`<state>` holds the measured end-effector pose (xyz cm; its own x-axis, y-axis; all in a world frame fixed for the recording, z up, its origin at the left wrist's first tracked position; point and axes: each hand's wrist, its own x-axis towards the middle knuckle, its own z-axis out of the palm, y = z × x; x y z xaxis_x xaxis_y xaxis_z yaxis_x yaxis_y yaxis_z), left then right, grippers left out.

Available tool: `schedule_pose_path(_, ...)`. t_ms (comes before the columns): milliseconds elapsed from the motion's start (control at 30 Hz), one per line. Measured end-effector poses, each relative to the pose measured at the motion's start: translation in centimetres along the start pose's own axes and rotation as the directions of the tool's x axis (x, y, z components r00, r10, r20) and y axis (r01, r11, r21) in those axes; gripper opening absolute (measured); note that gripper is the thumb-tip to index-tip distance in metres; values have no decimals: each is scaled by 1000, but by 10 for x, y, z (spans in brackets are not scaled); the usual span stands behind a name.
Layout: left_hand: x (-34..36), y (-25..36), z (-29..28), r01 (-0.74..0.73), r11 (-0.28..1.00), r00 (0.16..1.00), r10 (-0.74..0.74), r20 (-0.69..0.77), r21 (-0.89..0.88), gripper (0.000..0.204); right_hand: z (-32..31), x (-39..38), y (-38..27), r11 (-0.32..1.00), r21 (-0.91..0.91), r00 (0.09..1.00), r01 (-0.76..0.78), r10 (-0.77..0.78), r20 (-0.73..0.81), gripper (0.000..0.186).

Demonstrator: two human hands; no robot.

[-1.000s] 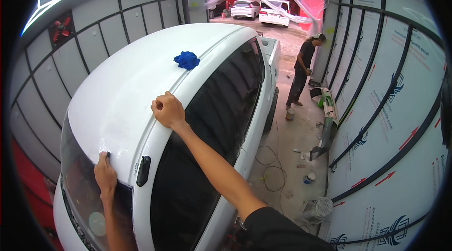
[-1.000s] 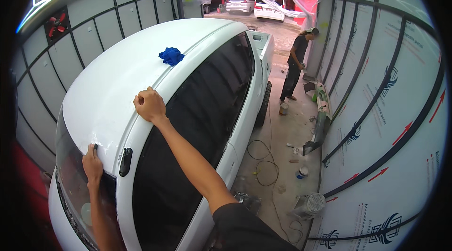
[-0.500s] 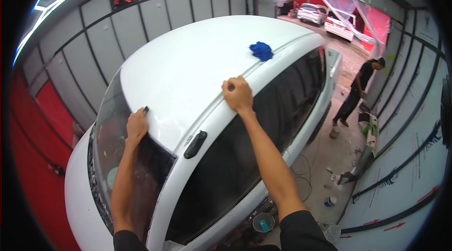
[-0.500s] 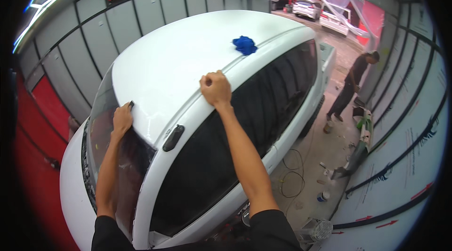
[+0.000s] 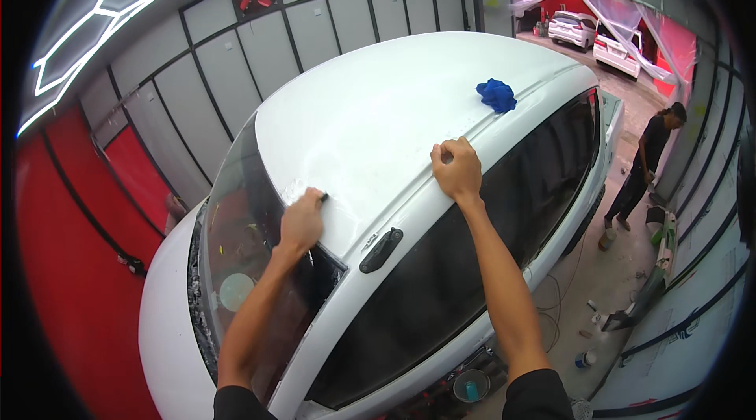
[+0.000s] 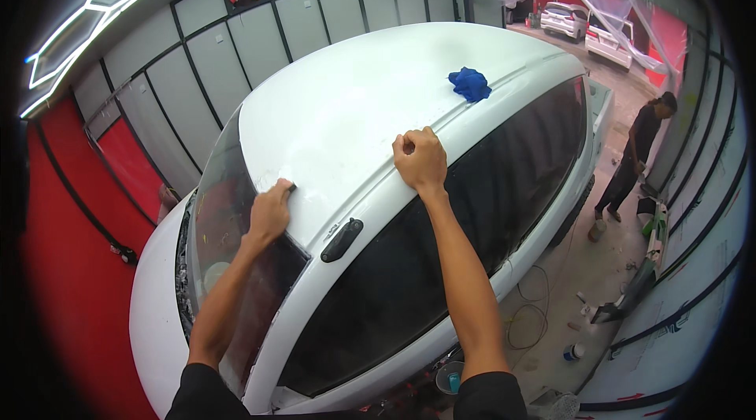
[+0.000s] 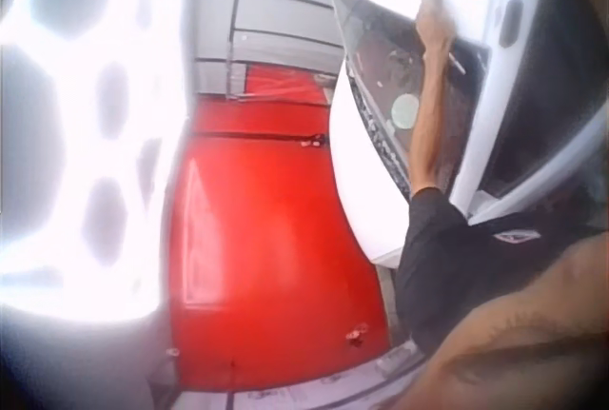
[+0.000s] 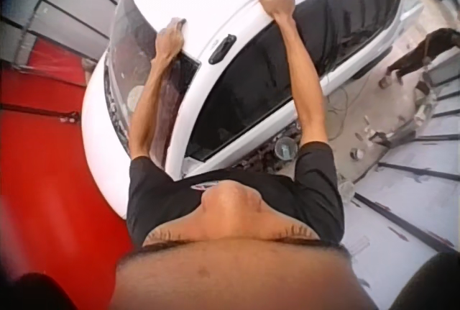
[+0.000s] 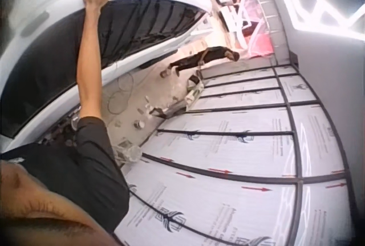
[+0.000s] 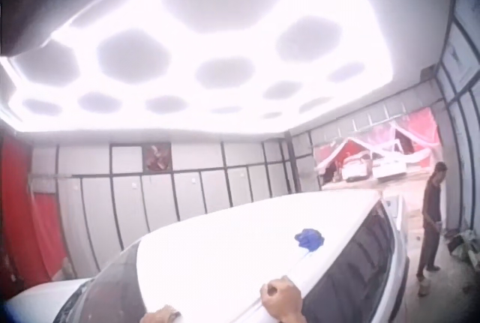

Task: The person wets sandpaper and a cloth in a bucket of water, then wet-sands and wipes down the roof and pillar edges of a car.

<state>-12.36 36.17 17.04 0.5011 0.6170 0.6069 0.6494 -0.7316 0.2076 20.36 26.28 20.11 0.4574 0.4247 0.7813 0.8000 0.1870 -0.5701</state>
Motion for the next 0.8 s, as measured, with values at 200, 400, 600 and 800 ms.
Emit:
schedule_pose_path(200,31,-38,-28,161,957,987,-159,-28,239,21,7,-1,-14,999,39,1000,5,-6,19,25)
schedule_pose_path(400,-5,19,9,-286,958,942,283,-179,9,14,2,-1,-5,1000,13,1000,-1,1,2,27)
schedule_pose_path(600,43,-27,-19,121,970,992,-127,16,212,21,8,-2,-13,995,90,999,41,-39,-23,27)
schedule_pose_path(800,-10,33,-6,-274,961,958,277,-80,39,17,0,1,-5,1000,30,1000,4,-4,-22,27)
